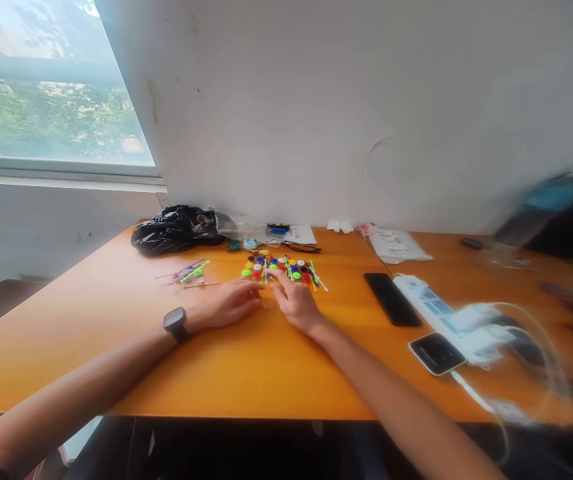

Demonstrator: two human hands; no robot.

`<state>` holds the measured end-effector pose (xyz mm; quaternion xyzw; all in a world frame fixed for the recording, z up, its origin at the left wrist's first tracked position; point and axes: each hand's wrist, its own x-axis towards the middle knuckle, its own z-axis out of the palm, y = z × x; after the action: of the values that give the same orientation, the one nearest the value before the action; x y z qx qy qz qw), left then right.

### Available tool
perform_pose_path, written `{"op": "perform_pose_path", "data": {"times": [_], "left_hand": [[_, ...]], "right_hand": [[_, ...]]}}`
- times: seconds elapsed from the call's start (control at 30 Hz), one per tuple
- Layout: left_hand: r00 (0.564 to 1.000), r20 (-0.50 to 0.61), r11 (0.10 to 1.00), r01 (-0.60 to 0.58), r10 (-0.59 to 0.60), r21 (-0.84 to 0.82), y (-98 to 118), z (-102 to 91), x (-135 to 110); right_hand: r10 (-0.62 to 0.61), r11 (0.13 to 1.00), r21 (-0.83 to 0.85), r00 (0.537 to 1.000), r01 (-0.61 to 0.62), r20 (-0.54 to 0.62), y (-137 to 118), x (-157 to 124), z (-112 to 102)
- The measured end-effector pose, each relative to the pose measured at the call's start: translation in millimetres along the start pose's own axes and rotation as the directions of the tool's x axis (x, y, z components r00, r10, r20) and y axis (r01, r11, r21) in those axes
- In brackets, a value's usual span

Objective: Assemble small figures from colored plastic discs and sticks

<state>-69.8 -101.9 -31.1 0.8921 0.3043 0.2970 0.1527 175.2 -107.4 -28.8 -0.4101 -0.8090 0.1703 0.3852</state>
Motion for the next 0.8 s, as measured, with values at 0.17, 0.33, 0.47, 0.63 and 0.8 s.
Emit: {"op": "perform_pose_path", "data": {"times": [0.17, 0.33, 0.47, 0.63, 0.8], "left_hand": [[0.990, 0.064, 0.992, -0.128, 0.127, 0.013, 9.2, 5.4, 2.6], [0.997, 0.070, 0.998, 0.026, -0.022, -0.060, 6.0, 8.6, 3.4], [0.987, 0.109, 0.987, 0.131, -0.121, -0.090, 4.0, 7.6, 4.4], [0.989, 0.042, 0.989, 0.142, -0.140, -0.034, 3.7, 7.3, 7.2], [0.989, -0.052, 0.989, 0.135, -0.138, -0.056, 2.7, 7.2, 6.4]], "right_hand": [[0.097, 0.995, -0.003, 0.994, -0.097, -0.054, 3.3, 0.6, -0.5], [0.146, 0.989, 0.016, 0.988, -0.145, -0.049, 6.1, -1.6, -4.7], [0.106, 0.993, 0.047, 0.993, -0.104, -0.041, 3.5, -2.8, -5.3], [-0.008, 0.997, 0.080, 0.998, 0.014, -0.065, -1.9, 1.8, -0.8], [0.059, 0.996, 0.066, 0.998, -0.060, 0.011, 1.6, 2.0, 0.3]]}}
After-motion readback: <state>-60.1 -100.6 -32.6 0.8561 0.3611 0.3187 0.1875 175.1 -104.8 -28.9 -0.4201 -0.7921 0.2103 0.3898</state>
